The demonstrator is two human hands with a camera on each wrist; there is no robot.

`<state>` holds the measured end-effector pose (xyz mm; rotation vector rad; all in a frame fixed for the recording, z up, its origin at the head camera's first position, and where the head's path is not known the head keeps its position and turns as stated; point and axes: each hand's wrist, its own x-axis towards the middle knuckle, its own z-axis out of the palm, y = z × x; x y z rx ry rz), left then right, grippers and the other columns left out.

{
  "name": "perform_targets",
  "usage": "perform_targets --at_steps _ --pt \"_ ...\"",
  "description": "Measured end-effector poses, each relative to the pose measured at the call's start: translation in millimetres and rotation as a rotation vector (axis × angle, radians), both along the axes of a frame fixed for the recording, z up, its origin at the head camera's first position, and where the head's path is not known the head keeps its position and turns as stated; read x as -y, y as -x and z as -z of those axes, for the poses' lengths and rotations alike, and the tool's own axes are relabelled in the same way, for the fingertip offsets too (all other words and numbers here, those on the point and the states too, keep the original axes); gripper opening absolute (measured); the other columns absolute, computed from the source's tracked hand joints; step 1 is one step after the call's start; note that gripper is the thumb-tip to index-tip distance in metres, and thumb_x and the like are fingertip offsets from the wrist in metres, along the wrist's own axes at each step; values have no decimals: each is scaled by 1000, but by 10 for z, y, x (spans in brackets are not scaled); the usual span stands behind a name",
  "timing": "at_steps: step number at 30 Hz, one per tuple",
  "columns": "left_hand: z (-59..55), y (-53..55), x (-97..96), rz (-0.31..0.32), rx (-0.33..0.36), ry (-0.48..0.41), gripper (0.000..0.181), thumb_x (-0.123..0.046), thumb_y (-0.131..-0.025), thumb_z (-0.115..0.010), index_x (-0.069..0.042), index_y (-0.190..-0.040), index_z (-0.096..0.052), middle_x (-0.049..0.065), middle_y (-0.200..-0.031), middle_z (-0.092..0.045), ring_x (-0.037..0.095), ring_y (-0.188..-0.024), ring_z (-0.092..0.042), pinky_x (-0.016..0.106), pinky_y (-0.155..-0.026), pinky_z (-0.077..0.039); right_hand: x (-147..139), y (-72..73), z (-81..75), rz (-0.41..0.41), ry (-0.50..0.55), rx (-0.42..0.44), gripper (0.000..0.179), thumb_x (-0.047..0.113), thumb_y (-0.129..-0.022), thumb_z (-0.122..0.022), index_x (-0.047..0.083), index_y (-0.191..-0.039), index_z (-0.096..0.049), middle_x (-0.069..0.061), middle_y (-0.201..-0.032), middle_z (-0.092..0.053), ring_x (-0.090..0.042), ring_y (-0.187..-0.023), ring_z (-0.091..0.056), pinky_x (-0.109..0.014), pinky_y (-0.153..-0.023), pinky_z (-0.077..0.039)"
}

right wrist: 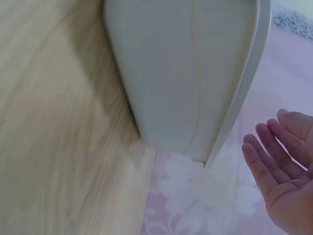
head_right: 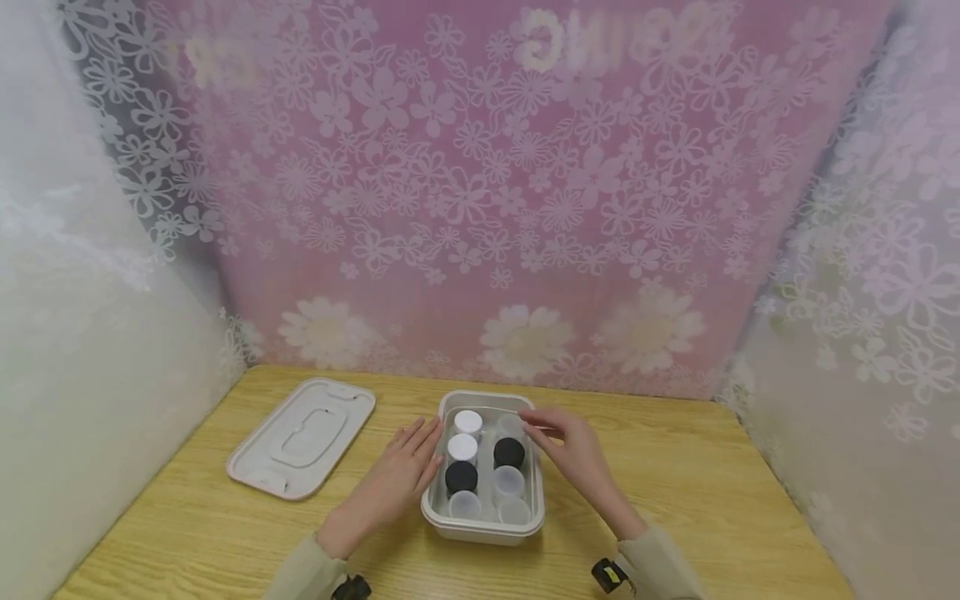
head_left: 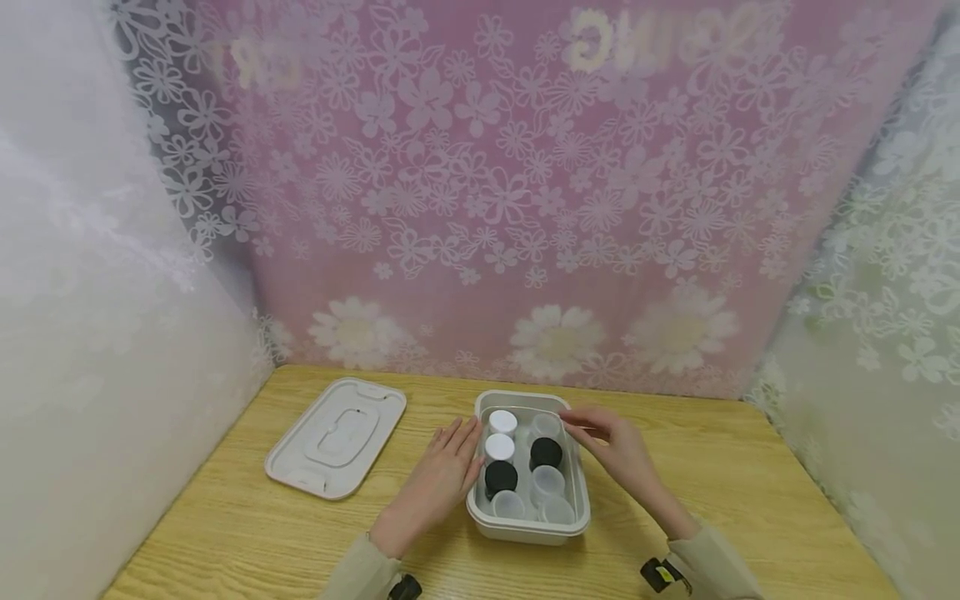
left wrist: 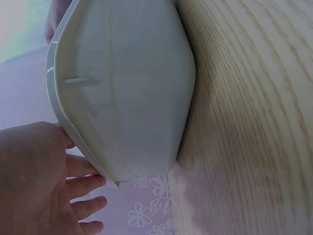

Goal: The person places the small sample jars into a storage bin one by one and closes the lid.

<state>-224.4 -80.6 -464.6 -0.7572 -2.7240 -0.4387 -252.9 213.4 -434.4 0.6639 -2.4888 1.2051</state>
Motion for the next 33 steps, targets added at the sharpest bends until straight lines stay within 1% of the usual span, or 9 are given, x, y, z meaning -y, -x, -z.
perform_targets --at_steps 4,8,15,19,23,26,30,31,33 --pt "7 0 2 1 -2 -1 53 -28 -109 -48 2 -152 -43 17 -157 -43 37 -146 -37 55 -119 -32 -86 -121 43 17 -87 -97 31 10 -94 -73 4 -124 -72 -9 -121 -72 -31 -110 -69 -40 -86 -61" --pt "5 -12 -5 4 -11 -8 52 -27 -108 -49 2 -151 -44 18 -156 -43 39 -146 -37 56 -119 -32 -149 -240 93 50 -184 -191 36 11 -92 -76 6 -127 -71 -8 -123 -71 -30 -110 -68 -41 -85 -61" --pt "-7 1 -1 22 -7 -33 53 -26 -107 -52 4 -150 -45 20 -154 -44 41 -144 -39 57 -118 -31 -178 -403 173 84 -209 -251 41 11 -88 -80 7 -128 -71 -7 -122 -72 -29 -109 -70 -45 -85 -60" --pt "-13 36 59 28 -11 -68 54 -28 -107 -53 5 -150 -45 21 -153 -45 42 -144 -39 57 -118 -31 -160 -463 175 97 -204 -278 43 10 -86 -81 9 -127 -71 -4 -122 -72 -28 -109 -70 -47 -85 -60" --pt "-79 55 226 3 -37 -148 54 -28 -106 -56 4 -148 -47 21 -152 -48 40 -144 -40 56 -120 -28 -96 -488 117 87 -199 -324 46 7 -83 -83 10 -128 -71 -4 -121 -72 -28 -110 -70 -49 -85 -59" --pt "-135 60 427 -27 -70 -182 52 -28 -105 -58 3 -146 -50 20 -149 -51 40 -142 -42 57 -119 -29 -14 -498 37 74 -197 -346 47 5 -82 -83 10 -127 -71 -6 -120 -72 -28 -108 -70 -49 -83 -60" --pt "-192 74 775 -76 -114 -200 47 -24 -105 -58 0 -144 -54 20 -144 -56 41 -137 -47 59 -114 -36 138 -502 -91 57 -163 -334 45 6 -83 -83 11 -127 -71 -4 -120 -72 -25 -103 -71 -43 -82 -61" --pt "-210 73 870 -90 -122 -213 45 -23 -105 -59 0 -143 -55 20 -143 -57 41 -135 -49 60 -113 -38 185 -504 -127 46 -141 -322 44 7 -84 -82 12 -127 -71 -3 -120 -72 -23 -102 -71 -40 -82 -61" --pt "-235 85 1074 -118 -138 -245 41 -19 -104 -60 -2 -141 -58 20 -139 -60 42 -131 -52 59 -108 -43 294 -505 -189 6 -59 -282 40 6 -87 -79 14 -126 -71 -2 -121 -72 -21 -101 -71 -37 -83 -61"
